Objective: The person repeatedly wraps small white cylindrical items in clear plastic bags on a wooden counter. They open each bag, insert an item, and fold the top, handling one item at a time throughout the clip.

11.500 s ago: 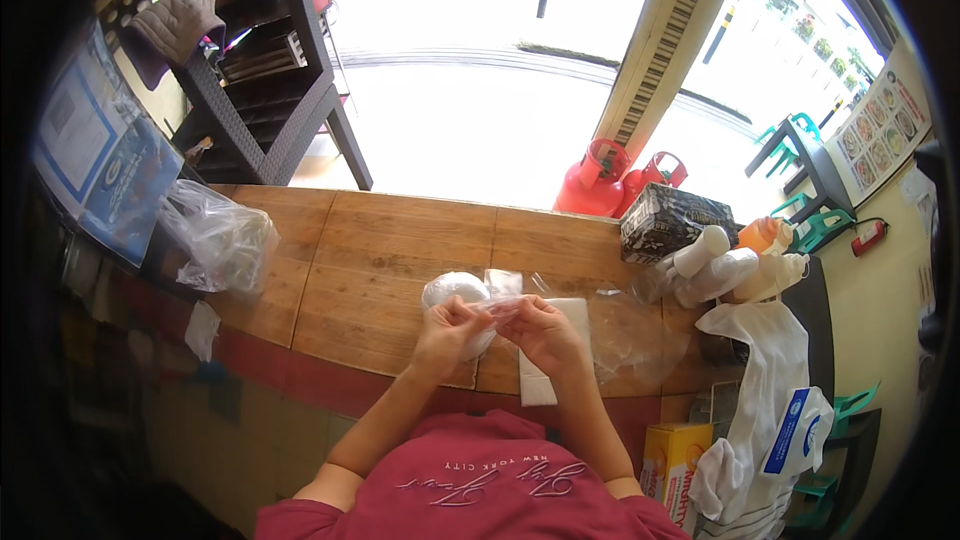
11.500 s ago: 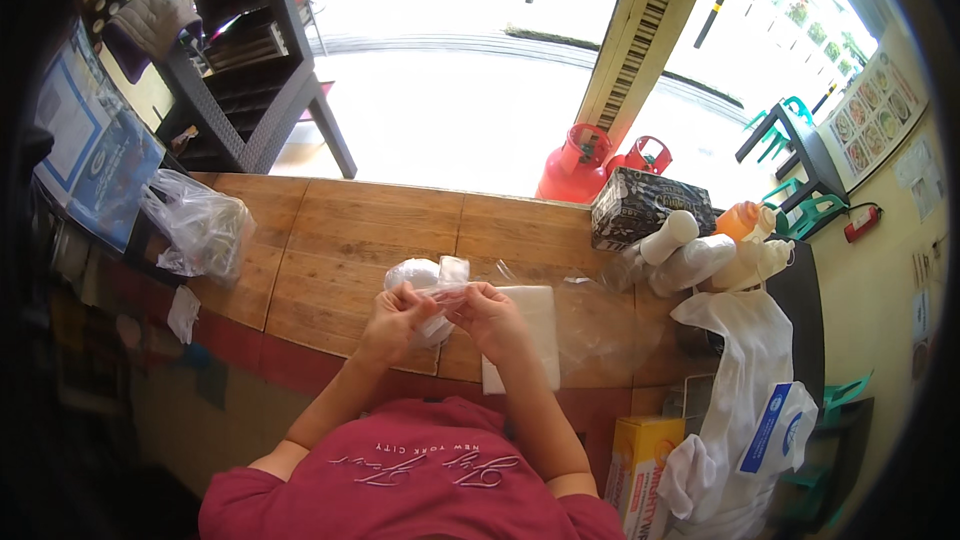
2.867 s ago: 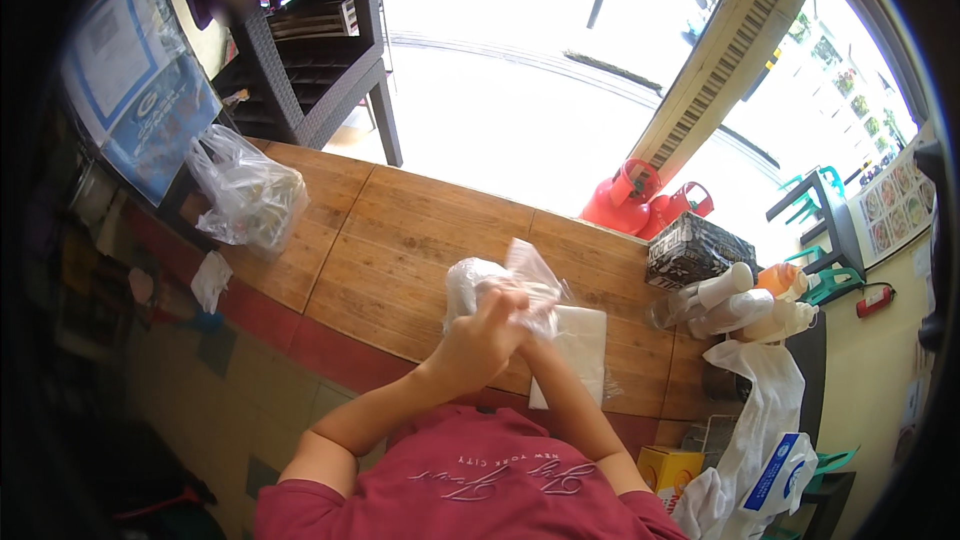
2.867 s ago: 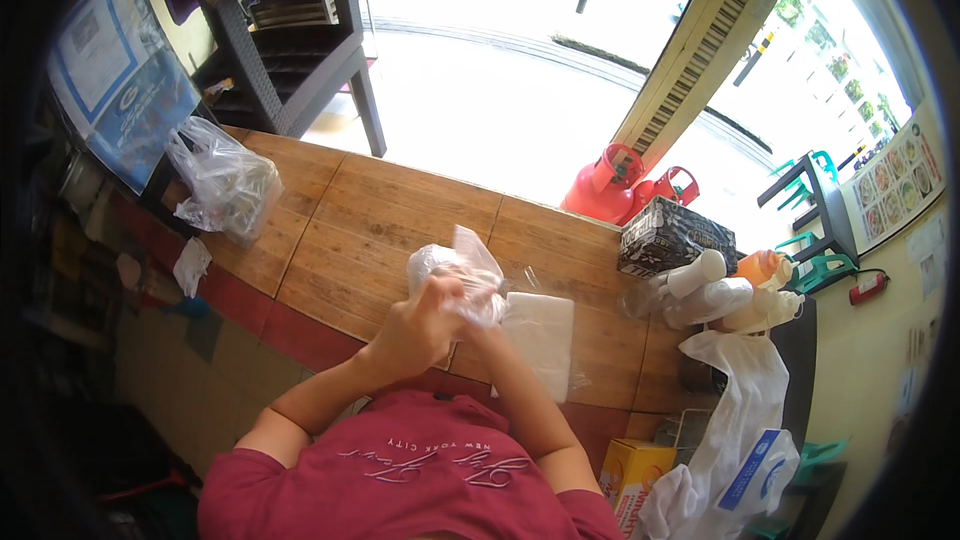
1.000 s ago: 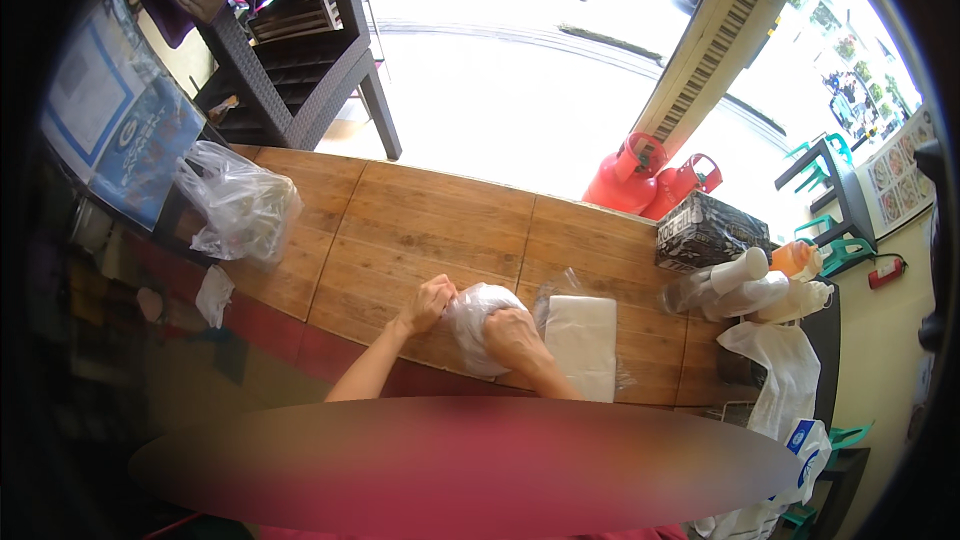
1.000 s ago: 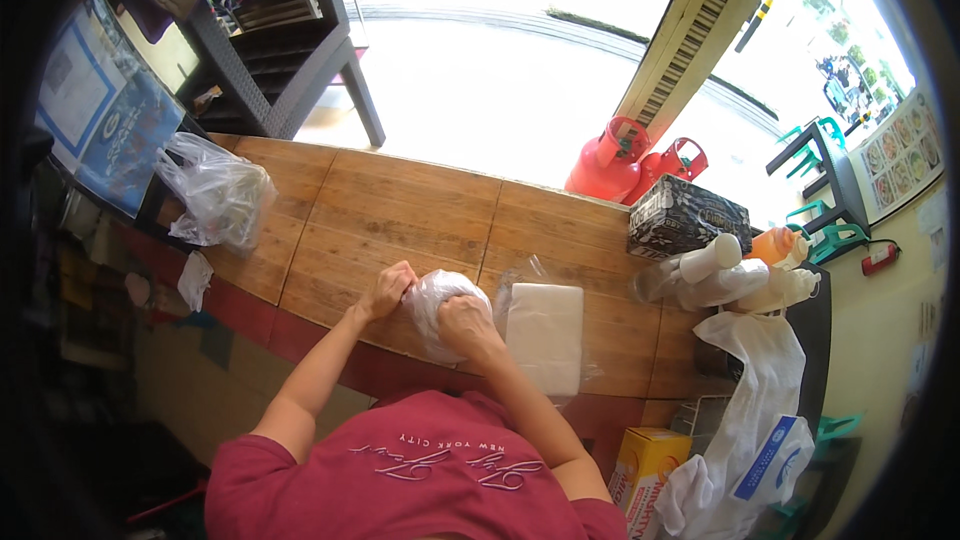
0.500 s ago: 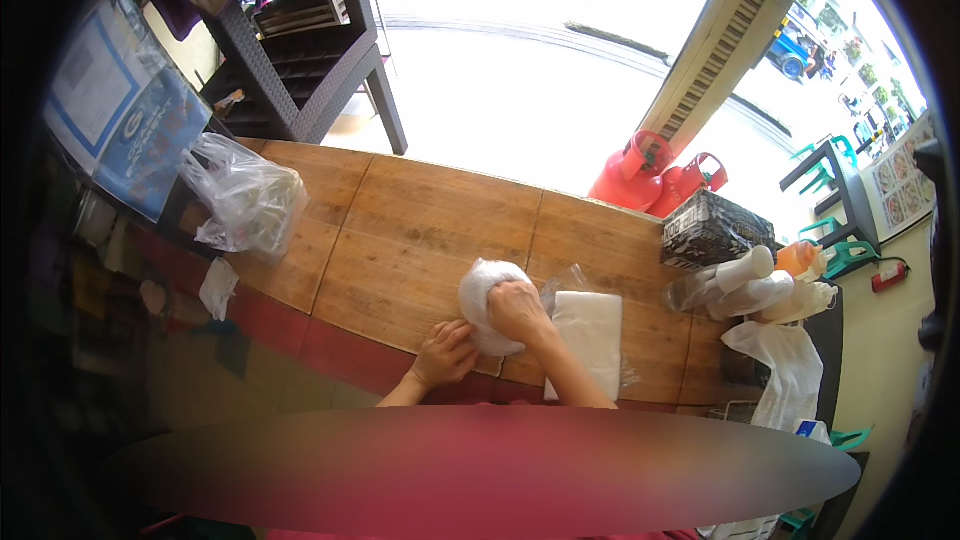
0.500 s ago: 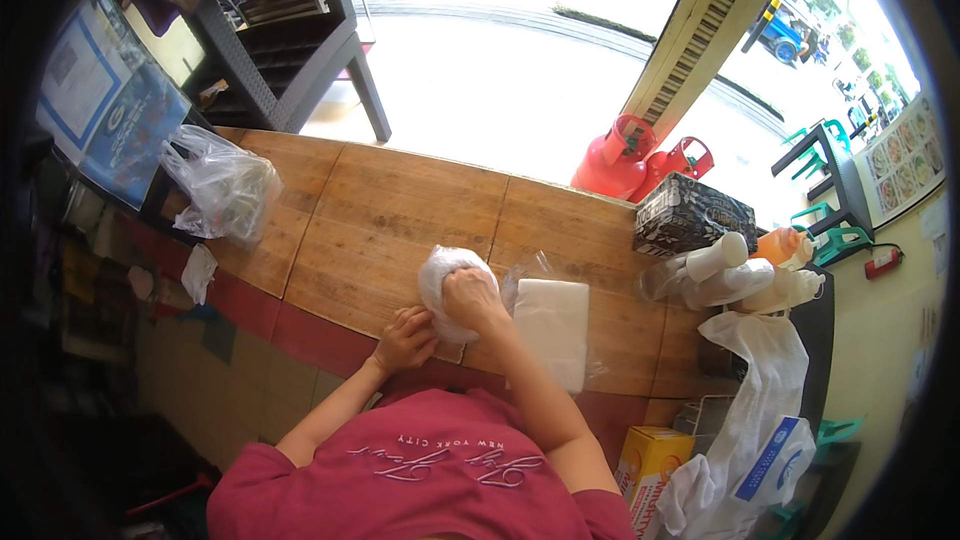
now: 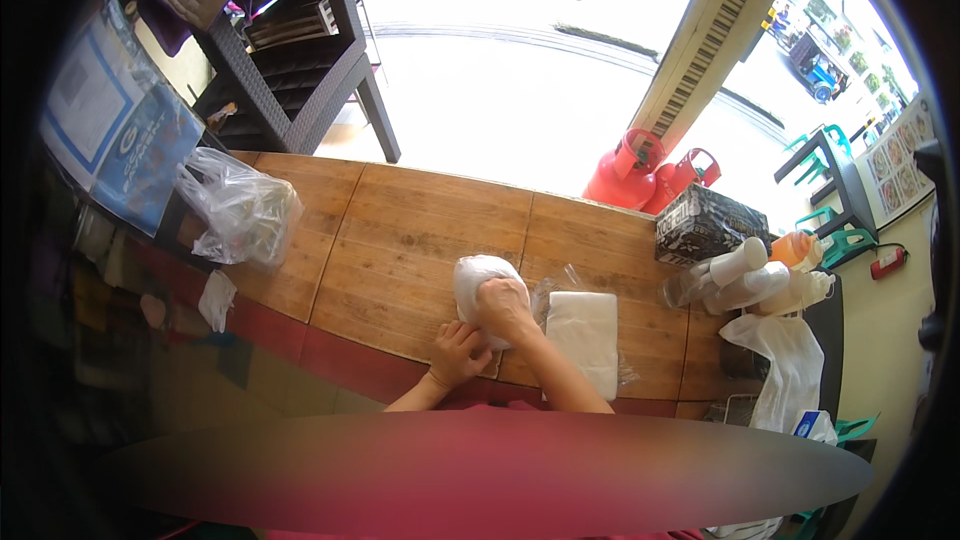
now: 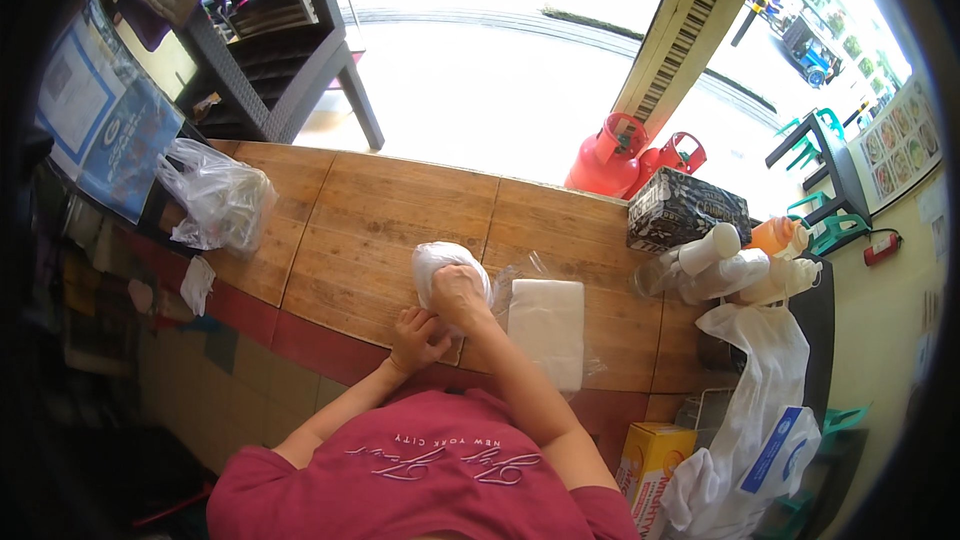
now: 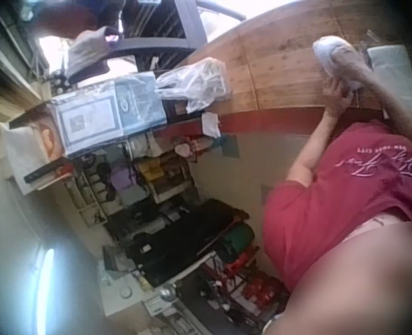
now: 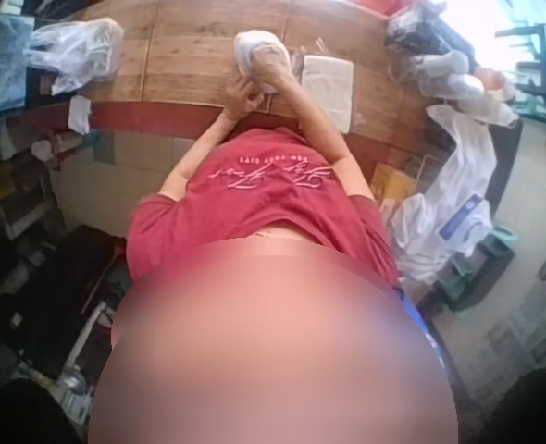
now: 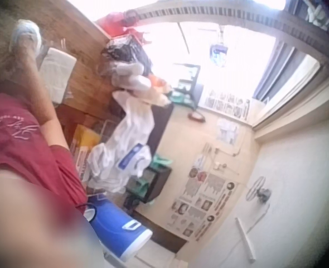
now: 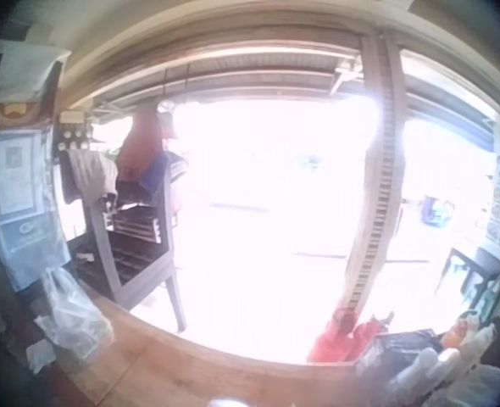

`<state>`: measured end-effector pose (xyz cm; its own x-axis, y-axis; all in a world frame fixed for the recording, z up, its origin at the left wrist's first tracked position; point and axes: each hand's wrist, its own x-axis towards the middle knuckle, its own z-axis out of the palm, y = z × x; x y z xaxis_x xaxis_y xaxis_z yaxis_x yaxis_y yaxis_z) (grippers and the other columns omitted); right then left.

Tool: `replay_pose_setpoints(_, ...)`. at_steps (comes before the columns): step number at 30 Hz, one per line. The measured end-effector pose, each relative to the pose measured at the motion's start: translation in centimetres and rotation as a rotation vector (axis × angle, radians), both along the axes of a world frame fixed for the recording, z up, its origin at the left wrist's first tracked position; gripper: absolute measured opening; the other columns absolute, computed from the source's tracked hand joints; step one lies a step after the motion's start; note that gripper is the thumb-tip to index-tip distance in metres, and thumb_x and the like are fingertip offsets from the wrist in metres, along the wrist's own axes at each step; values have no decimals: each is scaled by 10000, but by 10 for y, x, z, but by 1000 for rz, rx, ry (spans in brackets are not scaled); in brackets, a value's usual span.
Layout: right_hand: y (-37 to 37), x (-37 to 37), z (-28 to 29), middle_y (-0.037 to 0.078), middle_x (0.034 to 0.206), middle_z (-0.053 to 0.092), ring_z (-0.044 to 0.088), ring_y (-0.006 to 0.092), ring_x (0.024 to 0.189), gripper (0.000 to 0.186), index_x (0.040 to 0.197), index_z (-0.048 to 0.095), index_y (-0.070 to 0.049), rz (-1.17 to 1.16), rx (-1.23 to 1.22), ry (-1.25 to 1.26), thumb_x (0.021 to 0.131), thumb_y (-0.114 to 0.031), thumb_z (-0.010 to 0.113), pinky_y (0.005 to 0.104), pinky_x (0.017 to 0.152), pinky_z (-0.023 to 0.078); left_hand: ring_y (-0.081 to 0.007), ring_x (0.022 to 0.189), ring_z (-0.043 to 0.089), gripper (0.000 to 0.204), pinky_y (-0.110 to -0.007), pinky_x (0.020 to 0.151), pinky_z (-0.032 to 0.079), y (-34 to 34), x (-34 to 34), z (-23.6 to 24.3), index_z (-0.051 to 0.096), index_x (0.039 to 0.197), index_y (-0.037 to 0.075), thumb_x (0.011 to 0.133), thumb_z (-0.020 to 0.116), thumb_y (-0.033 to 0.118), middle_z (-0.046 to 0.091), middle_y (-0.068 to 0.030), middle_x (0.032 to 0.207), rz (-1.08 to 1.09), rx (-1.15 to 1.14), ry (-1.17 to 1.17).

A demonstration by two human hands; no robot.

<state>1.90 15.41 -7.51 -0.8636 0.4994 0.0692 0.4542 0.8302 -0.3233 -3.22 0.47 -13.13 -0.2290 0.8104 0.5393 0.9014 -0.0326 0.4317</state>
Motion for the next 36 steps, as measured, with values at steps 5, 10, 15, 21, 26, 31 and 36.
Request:
replay_pose_setpoints(5, -9, -9, -9, 184, 692, 685, 694, 306, 647, 165, 664, 709, -39, -70, -12, 8, 718, -179, 642, 394, 604, 540, -302, 887, 606, 366, -421, 752, 451, -3, 14, -5, 648, 1017, 89, 690, 757, 214, 639, -115, 956, 31, -84, -2)
replay_pose_setpoints(10, -22, -24, -10, 164, 700, 694, 705, 283, 666, 149, 664, 715, -63, -194, -14, 1, 722, -188, 659, 365, 605, 541, -284, 771, 585, 327, -398, 716, 437, 5, 19, 15, 626, 998, 74, 714, 722, 206, 616, -76, 858, 78, -4, 202)
replay_pose_setpoints(15, -22, -32, -8, 151, 720, 704, 711, 274, 687, 137, 673, 724, -72, -238, -39, 10, 727, -182, 664, 368, 620, 544, -375, 758, 592, 289, -464, 701, 450, 19, 37, 29, 618, 993, 48, 755, 691, 196, 636, -138, 863, 129, 40, -63)
replay_pose_setpoints(21, -21, -30, -6, 160, 730, 707, 714, 279, 692, 127, 682, 729, -69, -178, -36, -17, 721, -174, 668, 368, 626, 545, -405, 988, 572, 425, -478, 813, 449, 22, 45, 7, 568, 1136, 3, 839, 655, 295, 615, -232, 1039, -10, -517, -378)
replay_pose_setpoints(26, -21, -26, -1, 170, 721, 703, 715, 278, 686, 113, 684, 732, -65, -182, -46, -80, 708, -151, 662, 365, 626, 546, -400, 929, 576, 307, -482, 779, 444, 48, 47, -25, 586, 1091, 11, 902, 622, 251, 608, -219, 995, 21, -27, -116)
replay_pose_setpoints(31, -20, -27, -1, 167, 684, 694, 713, 269, 650, 96, 653, 729, -72, -164, 4, -62, 678, -128, 656, 356, 569, 548, -379, 1060, 536, 376, -464, 888, 412, 48, 30, -15, 563, 1187, -8, 928, 597, 261, 578, -233, 1097, -152, -387, -274)
replay_pose_setpoints(36, -19, -28, -3, 170, 732, 706, 717, 266, 689, 125, 695, 737, -68, -172, -60, -71, 704, -168, 662, 363, 635, 553, -355, 1053, 523, 552, -442, 931, 407, 50, 33, -3, 433, 1398, -32, 940, 580, 240, 573, -214, 1079, -120, -226, -31)
